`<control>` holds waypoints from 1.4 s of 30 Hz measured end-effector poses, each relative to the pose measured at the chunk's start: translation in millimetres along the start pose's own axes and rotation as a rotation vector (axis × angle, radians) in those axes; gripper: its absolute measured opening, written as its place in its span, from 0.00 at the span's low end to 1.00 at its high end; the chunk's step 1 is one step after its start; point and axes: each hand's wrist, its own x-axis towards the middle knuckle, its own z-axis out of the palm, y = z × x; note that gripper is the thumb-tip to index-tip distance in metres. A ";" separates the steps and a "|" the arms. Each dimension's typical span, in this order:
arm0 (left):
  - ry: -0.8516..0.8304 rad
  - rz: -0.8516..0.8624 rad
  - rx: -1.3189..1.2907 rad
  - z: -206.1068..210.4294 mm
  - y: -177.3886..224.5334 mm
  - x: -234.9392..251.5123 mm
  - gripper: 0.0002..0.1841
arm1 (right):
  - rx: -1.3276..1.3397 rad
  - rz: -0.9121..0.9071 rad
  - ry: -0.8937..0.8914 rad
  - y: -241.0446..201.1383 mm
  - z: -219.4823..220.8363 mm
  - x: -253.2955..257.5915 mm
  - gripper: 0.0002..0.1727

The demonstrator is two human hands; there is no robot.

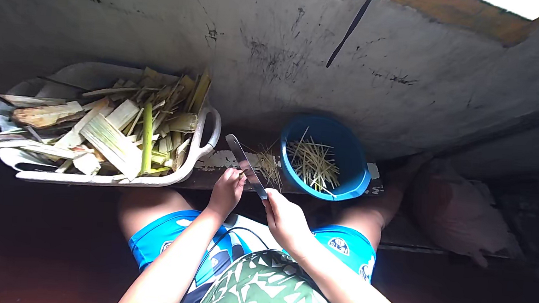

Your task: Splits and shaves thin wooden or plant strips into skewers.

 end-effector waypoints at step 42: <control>0.222 0.043 -0.063 2.4 -7.6 -4.6 0.18 | -0.136 0.305 -0.540 20.4 27.2 -3.8 0.17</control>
